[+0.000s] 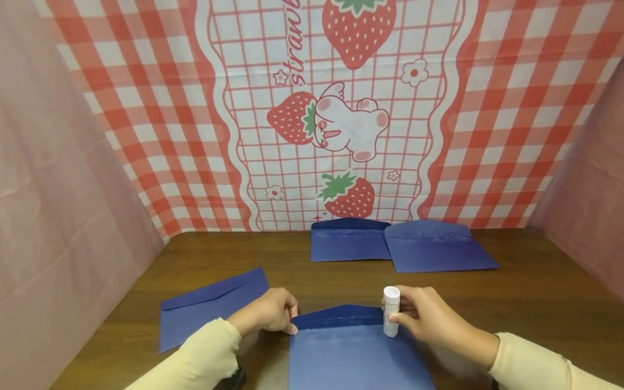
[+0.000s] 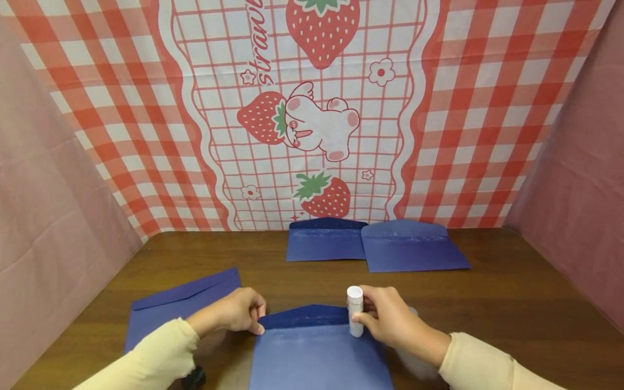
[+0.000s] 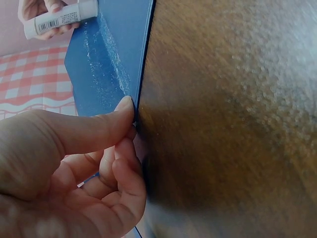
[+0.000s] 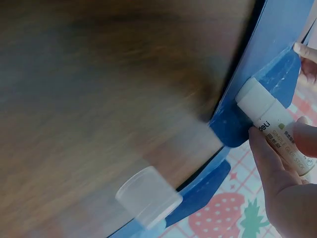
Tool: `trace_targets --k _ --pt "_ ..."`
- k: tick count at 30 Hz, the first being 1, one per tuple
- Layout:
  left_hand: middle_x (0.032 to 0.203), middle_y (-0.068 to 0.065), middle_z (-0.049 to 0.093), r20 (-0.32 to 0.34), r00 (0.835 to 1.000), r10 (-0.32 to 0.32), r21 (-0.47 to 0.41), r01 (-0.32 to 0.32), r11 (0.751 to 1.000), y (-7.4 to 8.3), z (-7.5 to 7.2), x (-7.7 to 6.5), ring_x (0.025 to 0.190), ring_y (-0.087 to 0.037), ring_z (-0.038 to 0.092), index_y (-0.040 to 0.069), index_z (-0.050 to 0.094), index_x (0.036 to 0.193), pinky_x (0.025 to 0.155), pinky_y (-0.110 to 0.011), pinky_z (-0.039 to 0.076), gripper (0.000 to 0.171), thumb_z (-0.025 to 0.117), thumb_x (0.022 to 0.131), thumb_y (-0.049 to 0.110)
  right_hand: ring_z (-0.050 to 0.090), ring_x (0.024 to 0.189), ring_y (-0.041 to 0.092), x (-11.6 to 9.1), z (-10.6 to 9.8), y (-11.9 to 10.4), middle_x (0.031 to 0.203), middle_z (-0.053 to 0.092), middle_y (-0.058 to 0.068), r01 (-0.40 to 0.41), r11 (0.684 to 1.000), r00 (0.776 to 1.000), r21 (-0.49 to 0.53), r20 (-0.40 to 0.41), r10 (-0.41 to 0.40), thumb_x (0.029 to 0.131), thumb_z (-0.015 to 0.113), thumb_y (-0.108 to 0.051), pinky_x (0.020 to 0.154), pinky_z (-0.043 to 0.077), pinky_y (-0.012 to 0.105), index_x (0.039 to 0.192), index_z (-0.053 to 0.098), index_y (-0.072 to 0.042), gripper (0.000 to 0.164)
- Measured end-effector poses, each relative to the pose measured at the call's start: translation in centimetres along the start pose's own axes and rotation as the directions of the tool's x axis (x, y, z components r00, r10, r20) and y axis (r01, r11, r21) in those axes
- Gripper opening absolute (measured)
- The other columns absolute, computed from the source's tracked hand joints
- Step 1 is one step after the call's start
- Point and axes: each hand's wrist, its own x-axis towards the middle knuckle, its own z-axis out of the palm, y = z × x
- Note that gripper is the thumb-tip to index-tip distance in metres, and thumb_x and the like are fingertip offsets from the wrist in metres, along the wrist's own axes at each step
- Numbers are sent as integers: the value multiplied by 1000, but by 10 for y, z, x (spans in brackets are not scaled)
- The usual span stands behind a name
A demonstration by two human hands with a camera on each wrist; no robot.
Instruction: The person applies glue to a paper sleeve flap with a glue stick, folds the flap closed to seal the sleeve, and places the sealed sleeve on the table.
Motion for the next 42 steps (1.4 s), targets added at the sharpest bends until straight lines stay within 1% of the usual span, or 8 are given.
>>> trace_targets --k 6,10,14,16,18,24,32,42 --pt "53 3 55 -13 1000 9 -5 -9 1000 0 2 -1 52 -6 46 5 61 61 49 -18 36 25 86 62 2 69 87 5 -5 -8 5 94 73 12 -27 1000 1000 -10 5 27 82 73 -10 70 59 26 102 64 3 26" --pt "52 3 54 -17 1000 26 1 -26 1000 1 2 -1 52 -7 45 4 61 61 49 -18 35 25 86 61 1 68 83 4 -3 -12 2 89 73 8 7 998 1000 -58 30 -5 80 74 -8 68 58 25 98 65 1 23" --pt "52 2 54 -13 999 31 20 -31 999 -1 1 -4 52 -7 45 4 60 59 48 -18 34 26 86 60 0 58 70 -4 9 -16 -11 75 67 -3 74 982 994 -175 93 -58 73 78 -3 58 51 19 83 63 -7 19" --pt "52 2 54 -9 1000 27 26 -27 999 -2 0 -5 52 -7 45 5 60 59 48 -18 34 27 86 60 0 55 69 -5 17 -16 -21 71 65 -5 98 980 991 -175 105 -81 71 79 -2 56 49 19 79 61 -9 20" --pt "52 2 53 -10 1000 21 27 -21 999 -3 -2 -6 51 -8 45 4 60 58 48 -18 34 27 86 59 -1 60 71 -3 26 -13 -34 73 67 -2 97 987 991 -132 106 -83 73 78 -2 59 52 19 81 62 -9 19" --pt "51 0 55 -39 999 29 39 -27 999 -1 -3 -4 52 -7 45 4 61 59 49 -18 35 26 87 58 1 72 82 15 53 11 -65 88 72 8 84 996 986 -1 142 -83 78 75 -4 69 57 19 93 64 -3 18" --pt "50 8 43 -31 999 24 23 -23 999 2 6 -3 52 -8 41 4 60 58 48 -19 30 27 87 57 0 71 88 15 70 59 -79 97 72 10 8 987 980 161 195 -40 83 72 -6 70 53 14 102 63 -2 22" --pt "52 7 41 -58 998 -23 21 24 999 2 3 -2 52 -9 41 6 57 58 47 -19 32 31 86 55 -1 67 89 6 81 87 -79 96 73 9 40 988 990 151 130 -60 81 74 -8 70 52 15 99 65 -5 21"
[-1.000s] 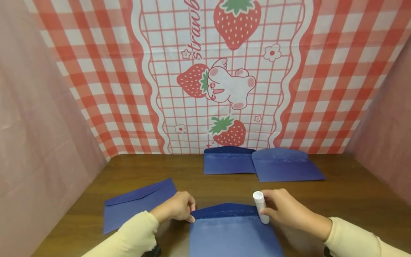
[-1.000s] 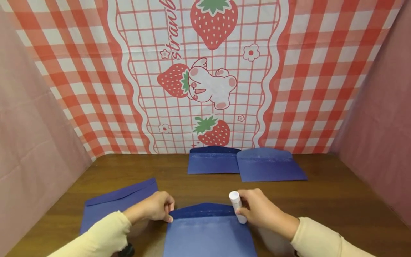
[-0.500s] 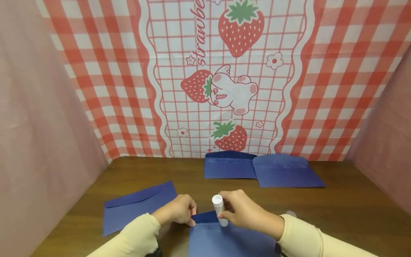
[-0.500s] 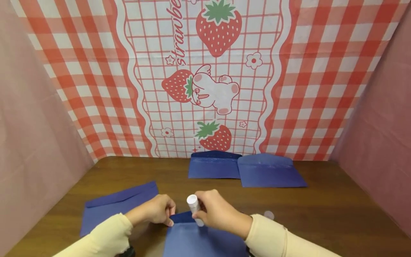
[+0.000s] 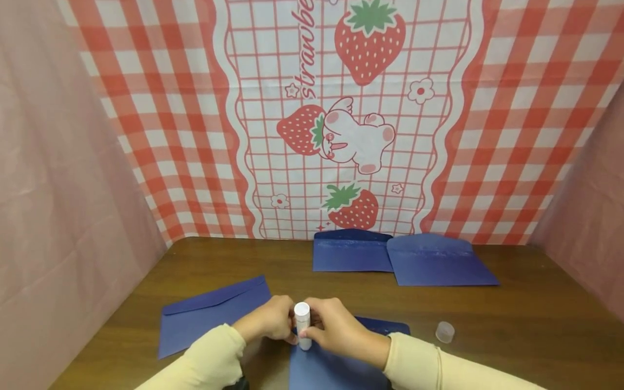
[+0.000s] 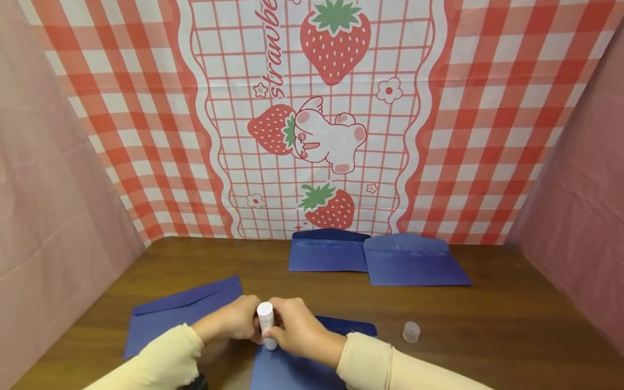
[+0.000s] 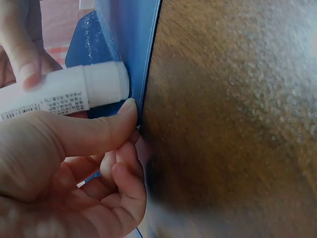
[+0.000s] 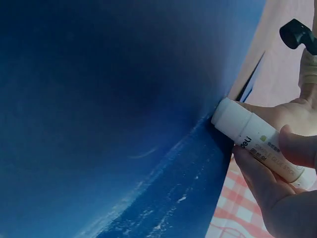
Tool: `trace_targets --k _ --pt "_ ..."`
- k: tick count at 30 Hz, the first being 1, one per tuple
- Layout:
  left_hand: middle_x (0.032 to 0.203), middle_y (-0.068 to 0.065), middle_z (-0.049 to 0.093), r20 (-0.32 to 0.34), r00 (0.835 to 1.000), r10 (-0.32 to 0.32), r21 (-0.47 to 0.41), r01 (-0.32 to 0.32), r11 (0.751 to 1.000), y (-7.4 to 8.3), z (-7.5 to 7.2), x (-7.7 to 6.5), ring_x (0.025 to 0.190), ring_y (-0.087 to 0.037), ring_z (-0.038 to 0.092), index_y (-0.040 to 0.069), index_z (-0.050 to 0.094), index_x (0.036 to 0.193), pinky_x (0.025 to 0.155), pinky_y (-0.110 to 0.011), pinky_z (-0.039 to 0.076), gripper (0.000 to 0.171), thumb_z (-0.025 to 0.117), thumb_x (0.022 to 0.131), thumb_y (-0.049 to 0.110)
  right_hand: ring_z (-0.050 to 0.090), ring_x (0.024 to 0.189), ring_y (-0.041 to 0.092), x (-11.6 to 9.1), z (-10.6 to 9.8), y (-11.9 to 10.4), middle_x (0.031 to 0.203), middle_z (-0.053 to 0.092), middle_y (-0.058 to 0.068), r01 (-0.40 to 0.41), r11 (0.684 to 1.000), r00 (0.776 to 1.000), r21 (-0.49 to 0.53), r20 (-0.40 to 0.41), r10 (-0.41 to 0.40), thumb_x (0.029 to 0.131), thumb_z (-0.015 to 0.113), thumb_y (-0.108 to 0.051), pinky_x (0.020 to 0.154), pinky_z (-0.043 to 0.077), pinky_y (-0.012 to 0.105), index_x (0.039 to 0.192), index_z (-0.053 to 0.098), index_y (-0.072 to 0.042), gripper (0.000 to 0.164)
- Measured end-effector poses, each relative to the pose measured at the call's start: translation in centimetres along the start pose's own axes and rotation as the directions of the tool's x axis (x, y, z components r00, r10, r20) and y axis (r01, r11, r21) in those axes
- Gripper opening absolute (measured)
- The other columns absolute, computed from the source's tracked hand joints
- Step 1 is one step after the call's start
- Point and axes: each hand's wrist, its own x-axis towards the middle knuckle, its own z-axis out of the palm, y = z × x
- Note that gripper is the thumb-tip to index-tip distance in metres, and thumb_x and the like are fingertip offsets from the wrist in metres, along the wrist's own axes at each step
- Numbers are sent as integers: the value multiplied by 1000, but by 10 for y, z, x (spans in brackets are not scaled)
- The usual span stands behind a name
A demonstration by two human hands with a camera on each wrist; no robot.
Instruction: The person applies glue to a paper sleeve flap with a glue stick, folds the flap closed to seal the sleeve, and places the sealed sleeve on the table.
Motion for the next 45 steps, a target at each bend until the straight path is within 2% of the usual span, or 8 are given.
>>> trace_targets --k 8,14,24,36,39,45 --pt "52 9 40 37 999 -10 31 8 999 1 -3 3 53 -7 40 8 56 57 49 -17 30 32 87 57 1 71 96 21 -4 -1 2 104 72 16 -15 999 1000 41 16 14 85 69 -7 75 53 13 107 62 1 24" --pt "53 10 45 61 998 -11 60 7 998 1 -6 3 56 -8 43 7 60 56 51 -19 33 28 88 58 5 71 96 23 -12 -7 6 103 71 16 -39 998 999 48 27 38 86 69 -7 76 54 15 104 62 0 21" --pt "52 8 47 83 996 -20 27 18 999 -1 -1 -1 57 -9 45 5 60 56 52 -20 34 28 88 59 3 71 97 24 -35 -19 17 103 71 15 -68 994 998 81 13 67 86 68 -8 78 56 18 104 61 0 21" --pt "54 9 46 63 997 48 19 -49 999 -6 -2 1 58 -8 43 4 60 56 53 -19 33 27 86 60 5 72 94 26 -57 -43 30 100 71 16 -67 998 997 1 -46 67 85 69 -9 76 57 21 102 61 -1 21" --pt "54 9 45 59 997 46 9 -46 999 -6 -2 1 58 -9 42 4 60 56 53 -19 33 27 86 60 5 72 94 25 -62 -47 34 99 71 15 -54 998 997 -18 -62 52 85 70 -10 75 58 22 102 61 -1 21" --pt "53 10 44 52 998 38 -2 -38 999 -6 -4 2 57 -8 42 4 60 57 52 -19 33 26 86 62 5 72 92 24 -70 -59 40 98 72 14 -79 996 994 -49 -76 75 85 70 -11 73 58 22 103 62 -1 23"
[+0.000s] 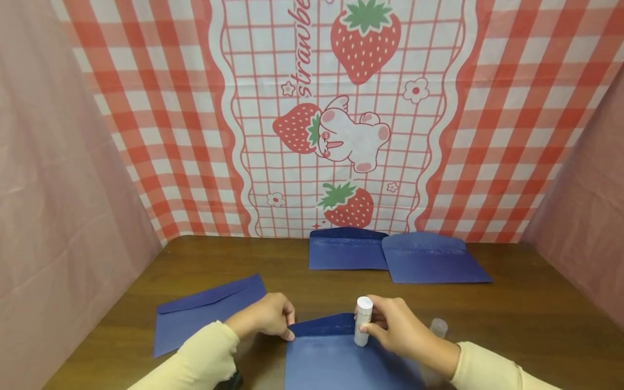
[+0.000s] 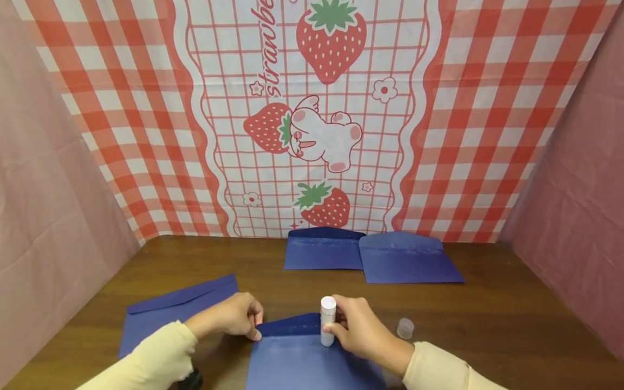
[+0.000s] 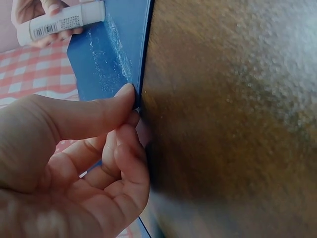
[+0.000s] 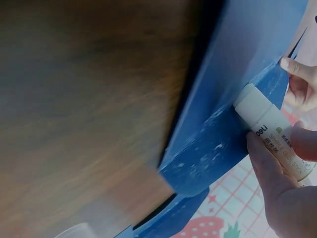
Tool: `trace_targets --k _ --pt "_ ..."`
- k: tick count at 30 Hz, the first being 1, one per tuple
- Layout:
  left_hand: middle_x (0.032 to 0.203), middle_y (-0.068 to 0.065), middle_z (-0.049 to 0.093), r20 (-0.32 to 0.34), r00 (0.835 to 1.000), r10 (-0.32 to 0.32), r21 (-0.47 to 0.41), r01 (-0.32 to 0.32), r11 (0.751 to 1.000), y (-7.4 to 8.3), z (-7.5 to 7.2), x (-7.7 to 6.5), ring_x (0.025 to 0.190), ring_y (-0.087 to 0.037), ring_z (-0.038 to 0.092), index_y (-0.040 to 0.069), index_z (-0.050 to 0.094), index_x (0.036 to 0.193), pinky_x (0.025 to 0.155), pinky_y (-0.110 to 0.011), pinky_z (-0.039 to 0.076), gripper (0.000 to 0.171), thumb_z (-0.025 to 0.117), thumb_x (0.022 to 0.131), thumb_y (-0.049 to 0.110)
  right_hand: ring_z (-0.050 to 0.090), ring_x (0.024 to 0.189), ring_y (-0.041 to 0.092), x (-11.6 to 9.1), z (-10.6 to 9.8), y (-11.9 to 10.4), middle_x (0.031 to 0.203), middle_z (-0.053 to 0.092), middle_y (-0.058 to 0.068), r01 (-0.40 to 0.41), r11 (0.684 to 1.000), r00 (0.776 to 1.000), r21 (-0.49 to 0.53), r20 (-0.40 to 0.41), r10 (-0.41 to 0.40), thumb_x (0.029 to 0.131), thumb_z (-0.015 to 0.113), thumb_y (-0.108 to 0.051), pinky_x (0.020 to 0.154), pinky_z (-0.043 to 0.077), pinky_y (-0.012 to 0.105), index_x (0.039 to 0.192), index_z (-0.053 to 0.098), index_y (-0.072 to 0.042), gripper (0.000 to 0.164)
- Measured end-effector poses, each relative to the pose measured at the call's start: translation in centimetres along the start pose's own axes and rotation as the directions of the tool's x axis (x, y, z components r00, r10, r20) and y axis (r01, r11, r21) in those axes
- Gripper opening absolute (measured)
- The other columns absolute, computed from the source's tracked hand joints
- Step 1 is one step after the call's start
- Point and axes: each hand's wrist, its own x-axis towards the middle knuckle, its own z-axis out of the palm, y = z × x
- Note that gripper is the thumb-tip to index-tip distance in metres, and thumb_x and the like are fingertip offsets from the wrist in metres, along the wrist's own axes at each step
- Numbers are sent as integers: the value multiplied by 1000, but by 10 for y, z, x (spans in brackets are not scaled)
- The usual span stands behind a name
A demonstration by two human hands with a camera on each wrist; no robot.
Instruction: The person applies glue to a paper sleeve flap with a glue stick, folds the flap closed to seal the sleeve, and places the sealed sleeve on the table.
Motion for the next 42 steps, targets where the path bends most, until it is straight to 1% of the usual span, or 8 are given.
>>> trace_targets --k 5,10,18,22,27,31,35,42 --pt "54 9 45 6 1000 -3 -8 3 1000 0 -2 1 58 -8 42 3 61 57 53 -19 33 25 86 62 5 73 90 24 -6 -8 6 97 72 15 0 1000 1000 -27 -25 0 84 70 -12 72 58 21 103 62 1 24" --pt "55 10 47 8 1000 -5 -11 5 1000 -1 -1 1 58 -8 43 4 62 58 54 -19 34 26 87 61 7 72 88 13 -13 -13 13 93 73 13 52 996 996 -74 -74 -58 82 72 -8 71 58 22 100 63 2 23" --pt "54 10 48 -8 1000 -1 -11 1 1000 -1 0 -2 59 -9 44 4 63 57 54 -19 34 25 88 59 6 69 88 5 -22 -19 18 93 72 10 -9 995 996 -103 -88 0 81 73 -8 72 58 23 99 63 0 22" --pt "52 8 51 -37 999 12 15 -12 1000 1 2 -1 57 -8 44 5 63 55 53 -19 35 26 89 57 6 69 86 6 -21 -28 20 92 72 10 -43 992 999 -119 -36 39 81 73 -9 70 58 23 98 63 0 22" --pt "52 4 56 -78 996 42 48 -38 998 7 4 3 58 -9 44 6 62 54 54 -20 37 27 90 54 6 69 78 9 -9 -45 15 84 72 7 3 987 997 -158 81 9 77 76 -5 65 56 22 91 64 0 20" --pt "51 6 53 -70 997 29 59 -25 998 9 4 3 58 -9 44 6 62 53 54 -20 37 28 90 54 6 70 77 10 7 -53 -3 80 71 2 44 989 986 -139 165 -21 77 77 -6 65 55 17 88 64 -5 17" --pt "52 7 52 -65 998 20 70 -15 997 8 1 2 58 -9 44 6 62 53 55 -20 38 28 90 54 6 72 81 15 26 -45 -27 85 73 3 70 993 980 -90 192 -52 79 76 -7 69 55 16 94 65 -4 19" --pt "51 5 54 -56 998 -2 48 5 999 7 1 2 56 -9 44 6 63 54 53 -19 36 27 89 55 5 70 84 6 47 5 -46 92 74 6 107 994 958 8 266 -106 80 76 -8 70 52 10 98 66 -5 21"
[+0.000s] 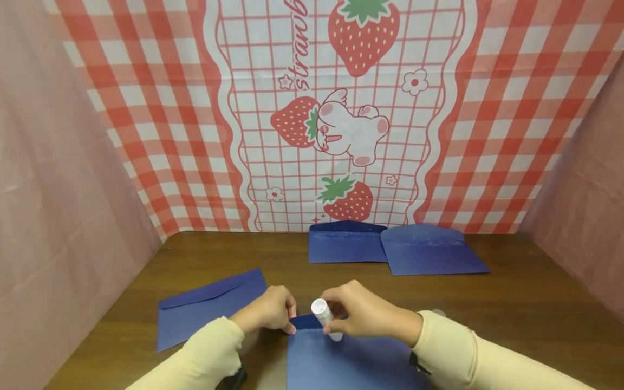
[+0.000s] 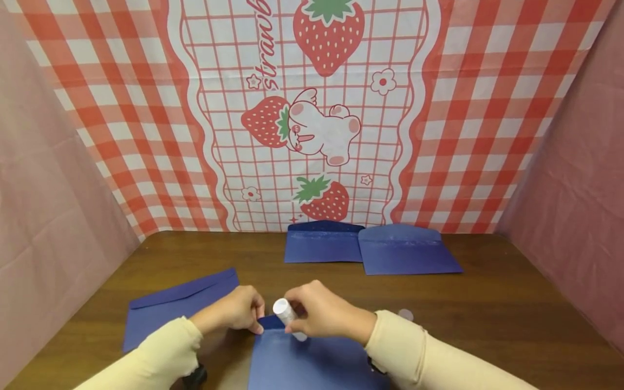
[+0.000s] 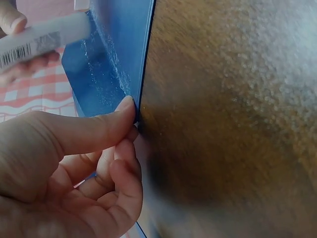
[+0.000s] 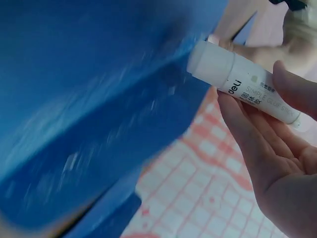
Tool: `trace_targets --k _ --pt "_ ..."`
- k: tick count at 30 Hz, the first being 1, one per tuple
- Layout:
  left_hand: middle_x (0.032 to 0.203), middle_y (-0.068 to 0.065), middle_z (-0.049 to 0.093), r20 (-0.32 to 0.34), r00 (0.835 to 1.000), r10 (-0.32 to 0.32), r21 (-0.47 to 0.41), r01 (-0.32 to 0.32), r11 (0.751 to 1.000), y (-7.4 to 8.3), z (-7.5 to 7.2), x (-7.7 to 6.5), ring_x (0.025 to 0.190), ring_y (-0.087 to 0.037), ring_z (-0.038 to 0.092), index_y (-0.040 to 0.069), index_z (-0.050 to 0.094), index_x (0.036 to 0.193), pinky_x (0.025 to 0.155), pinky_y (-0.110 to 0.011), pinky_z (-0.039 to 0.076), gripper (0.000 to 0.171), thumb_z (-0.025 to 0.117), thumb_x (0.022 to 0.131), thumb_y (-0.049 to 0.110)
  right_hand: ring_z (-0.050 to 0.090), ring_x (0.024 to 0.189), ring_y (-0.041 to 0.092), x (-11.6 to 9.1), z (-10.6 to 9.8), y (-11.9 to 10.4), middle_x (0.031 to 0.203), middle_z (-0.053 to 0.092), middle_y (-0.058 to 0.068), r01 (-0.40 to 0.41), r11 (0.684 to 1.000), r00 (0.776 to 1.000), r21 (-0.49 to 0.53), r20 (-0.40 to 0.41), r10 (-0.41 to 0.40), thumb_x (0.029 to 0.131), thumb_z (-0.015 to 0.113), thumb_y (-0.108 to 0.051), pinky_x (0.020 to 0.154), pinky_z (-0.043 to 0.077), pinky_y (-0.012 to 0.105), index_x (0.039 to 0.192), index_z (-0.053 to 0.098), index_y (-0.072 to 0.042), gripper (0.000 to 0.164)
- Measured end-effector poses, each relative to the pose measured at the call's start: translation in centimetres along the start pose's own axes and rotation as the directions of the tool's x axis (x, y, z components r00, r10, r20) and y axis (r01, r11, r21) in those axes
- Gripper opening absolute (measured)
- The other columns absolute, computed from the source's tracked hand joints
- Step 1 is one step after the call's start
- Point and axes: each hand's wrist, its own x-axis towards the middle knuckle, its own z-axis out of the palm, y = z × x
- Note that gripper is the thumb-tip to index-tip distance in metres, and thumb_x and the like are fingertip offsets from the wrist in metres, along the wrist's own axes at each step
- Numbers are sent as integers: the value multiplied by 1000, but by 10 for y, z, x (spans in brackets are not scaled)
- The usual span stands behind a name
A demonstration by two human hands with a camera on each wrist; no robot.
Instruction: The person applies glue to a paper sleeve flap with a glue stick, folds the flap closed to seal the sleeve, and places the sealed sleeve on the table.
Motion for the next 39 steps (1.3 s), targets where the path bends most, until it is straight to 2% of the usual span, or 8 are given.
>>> trace_targets --k 6,11,15,21,24,28,33,39 --pt "49 6 51 7 1000 17 -40 -17 999 1 7 3 52 -6 43 6 63 57 49 -18 34 25 88 55 3 72 91 13 15 23 3 97 73 9 17 995 998 94 -67 -10 80 75 -6 74 53 11 103 65 -1 25" --pt "51 10 45 4 999 -33 -49 33 998 1 9 2 53 -7 43 8 62 59 50 -18 35 28 88 54 2 71 90 12 19 32 7 99 73 11 32 994 996 104 -88 -23 83 73 -10 73 53 11 106 65 1 27" --pt "51 10 44 5 1000 -31 -54 31 998 2 8 1 53 -7 43 7 61 58 50 -18 35 28 88 54 2 71 90 12 18 36 9 102 73 12 28 995 995 100 -95 -18 84 71 -11 72 53 11 108 64 1 28" --pt "51 6 53 31 998 48 -75 -46 996 -1 3 4 53 -6 43 4 63 57 49 -18 34 25 88 56 3 72 92 20 14 33 11 101 73 13 -49 994 992 96 -113 60 83 72 -9 72 53 12 105 64 0 25" --pt "51 4 55 59 997 39 -97 -33 995 -7 0 2 52 -5 44 4 63 58 48 -17 33 24 88 58 4 72 93 22 12 32 12 100 73 14 -72 992 991 100 -108 82 83 72 -8 72 53 12 104 63 0 24" --pt "50 7 51 93 995 21 -125 -9 992 -14 -2 -1 50 -4 43 2 63 59 48 -16 33 24 87 60 3 72 91 20 5 31 15 99 73 15 -70 993 990 98 -116 82 84 71 -7 71 53 12 104 63 0 23" --pt "50 6 53 91 995 35 -121 -24 992 -16 -5 -1 51 -3 43 2 63 59 49 -16 34 24 86 62 4 73 90 20 -5 24 19 99 73 15 -68 992 988 110 -131 82 85 70 -9 71 54 14 104 62 1 23" --pt "53 1 60 92 995 48 -121 -37 992 -16 -7 2 52 -1 45 3 64 61 50 -15 36 22 85 64 5 72 88 18 -16 14 28 96 73 14 -98 993 981 62 -160 106 83 72 -9 69 54 14 101 63 0 22"
